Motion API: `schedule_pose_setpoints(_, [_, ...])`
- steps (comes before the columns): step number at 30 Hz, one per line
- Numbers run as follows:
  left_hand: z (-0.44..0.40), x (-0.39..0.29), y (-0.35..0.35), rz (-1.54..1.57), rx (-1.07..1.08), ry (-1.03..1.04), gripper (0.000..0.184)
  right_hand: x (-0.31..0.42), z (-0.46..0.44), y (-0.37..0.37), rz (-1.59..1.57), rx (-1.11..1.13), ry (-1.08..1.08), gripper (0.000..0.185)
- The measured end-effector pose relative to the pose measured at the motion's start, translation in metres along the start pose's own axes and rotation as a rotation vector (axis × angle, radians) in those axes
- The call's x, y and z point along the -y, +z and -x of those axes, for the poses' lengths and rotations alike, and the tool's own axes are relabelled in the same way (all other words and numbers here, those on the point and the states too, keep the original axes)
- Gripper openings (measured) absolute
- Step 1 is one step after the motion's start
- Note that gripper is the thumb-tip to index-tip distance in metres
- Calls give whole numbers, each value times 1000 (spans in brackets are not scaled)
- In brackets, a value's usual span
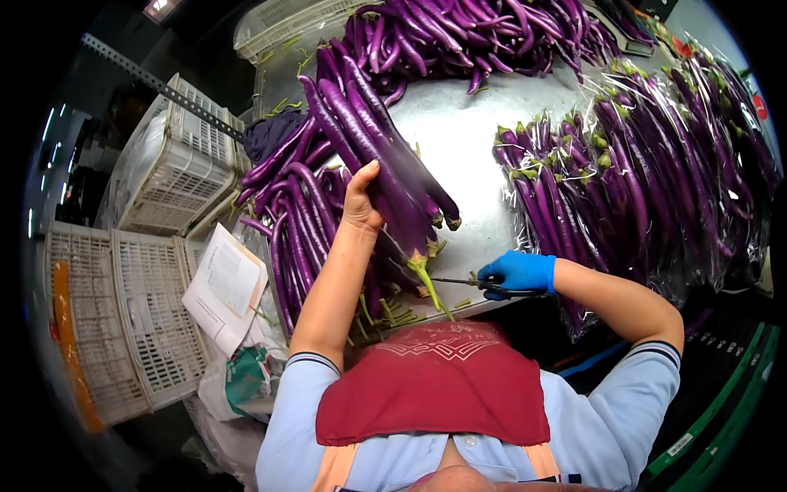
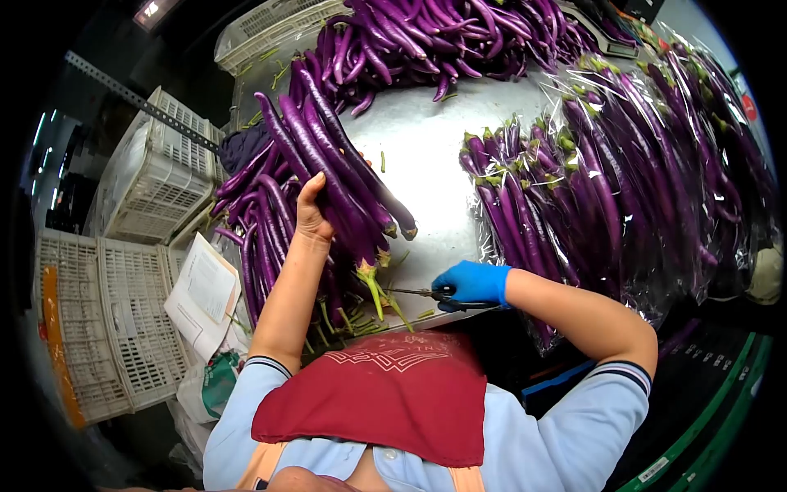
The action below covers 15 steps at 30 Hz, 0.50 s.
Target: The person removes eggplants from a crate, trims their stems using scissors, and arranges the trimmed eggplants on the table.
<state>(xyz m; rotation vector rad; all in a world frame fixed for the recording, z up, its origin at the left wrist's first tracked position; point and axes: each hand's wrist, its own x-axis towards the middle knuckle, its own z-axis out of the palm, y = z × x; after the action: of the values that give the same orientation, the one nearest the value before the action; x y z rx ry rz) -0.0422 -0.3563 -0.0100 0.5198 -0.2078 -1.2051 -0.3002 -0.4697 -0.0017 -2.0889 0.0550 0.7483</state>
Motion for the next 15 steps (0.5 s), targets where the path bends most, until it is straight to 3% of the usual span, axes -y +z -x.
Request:
schedule_pose_setpoints(2, [3, -6, 6, -12, 19, 11, 44, -4, 13, -6, -426, 163, 152, 38])
schedule_pose_setpoints(3, [4, -8, 7, -23, 30, 15, 42, -4, 15, -8, -580, 221, 94, 44])
schedule_pose_setpoints(7, [0, -8, -2, -70, -59, -82, 36, 30, 19, -28, -559, 269, 170, 37])
schedule_pose_setpoints(11, [-6, 3, 7, -140, -172, -135, 27, 23, -2, -24, -532, 314, 64, 39])
schedule_pose_setpoints(15, [-6, 12, 10, -79, -131, -243, 24, 22, -9, -23, -571, 356, 62, 41])
